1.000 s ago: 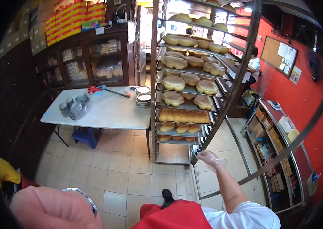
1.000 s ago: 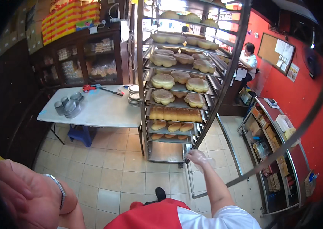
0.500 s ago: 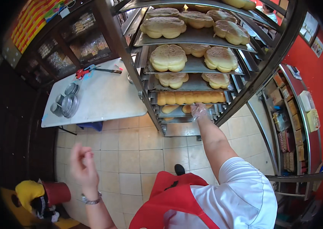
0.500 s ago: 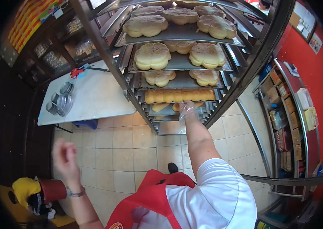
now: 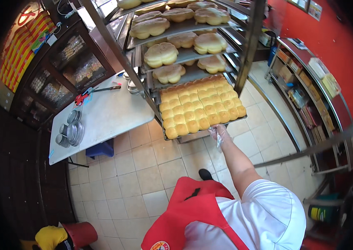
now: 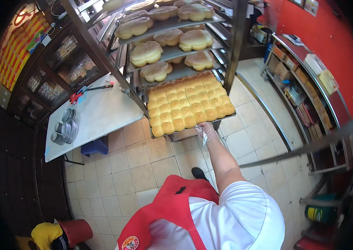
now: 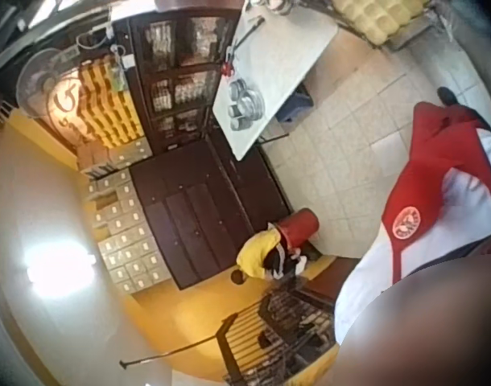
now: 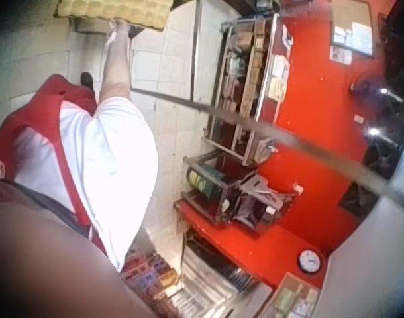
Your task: The person picks up a block of bread rolls from a rack, brushes the top and sides with a buttery spread using a brush, and then dips the buttered rolls into a tray of white powder.
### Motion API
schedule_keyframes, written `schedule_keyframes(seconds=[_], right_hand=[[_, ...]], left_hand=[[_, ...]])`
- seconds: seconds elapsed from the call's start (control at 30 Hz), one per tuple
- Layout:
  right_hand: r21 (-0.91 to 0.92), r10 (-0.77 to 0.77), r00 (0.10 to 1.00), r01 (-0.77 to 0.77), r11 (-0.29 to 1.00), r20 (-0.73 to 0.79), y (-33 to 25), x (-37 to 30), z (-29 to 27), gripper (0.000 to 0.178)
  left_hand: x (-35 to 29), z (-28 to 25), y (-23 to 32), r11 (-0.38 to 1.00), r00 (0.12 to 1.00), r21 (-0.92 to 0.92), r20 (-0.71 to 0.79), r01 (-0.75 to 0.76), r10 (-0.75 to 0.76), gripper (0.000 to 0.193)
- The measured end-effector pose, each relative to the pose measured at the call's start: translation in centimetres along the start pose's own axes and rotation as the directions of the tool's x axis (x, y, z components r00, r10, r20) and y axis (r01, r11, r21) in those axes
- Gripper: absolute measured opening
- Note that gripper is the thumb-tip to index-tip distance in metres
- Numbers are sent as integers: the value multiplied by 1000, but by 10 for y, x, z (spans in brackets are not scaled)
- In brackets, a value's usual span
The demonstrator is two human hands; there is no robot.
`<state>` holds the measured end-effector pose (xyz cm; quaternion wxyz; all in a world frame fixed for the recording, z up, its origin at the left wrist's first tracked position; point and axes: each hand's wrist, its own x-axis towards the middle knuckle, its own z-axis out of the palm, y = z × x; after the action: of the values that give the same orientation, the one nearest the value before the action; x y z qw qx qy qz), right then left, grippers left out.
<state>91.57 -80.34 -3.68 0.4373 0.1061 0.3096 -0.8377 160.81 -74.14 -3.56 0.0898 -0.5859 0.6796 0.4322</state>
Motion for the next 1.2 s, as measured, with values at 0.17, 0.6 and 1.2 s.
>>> schedule_keyframes(seconds=[0.17, 0.6, 1.2], right_hand=[[30, 36, 999, -36, 999, -14, 43, -162, -71, 43], [324, -64, 998, 59, 944, 4, 164, -602, -158, 45], [440, -499, 837, 545, 714, -225, -96, -889, -304, 49]], left_hand=[[35, -82, 70, 850, 762, 61, -415, -522, 498, 21], [-218, -27, 179, -246, 122, 588, 515, -770, 849, 77], [-448, 252, 301, -471, -325, 184, 512, -863, 795, 67]])
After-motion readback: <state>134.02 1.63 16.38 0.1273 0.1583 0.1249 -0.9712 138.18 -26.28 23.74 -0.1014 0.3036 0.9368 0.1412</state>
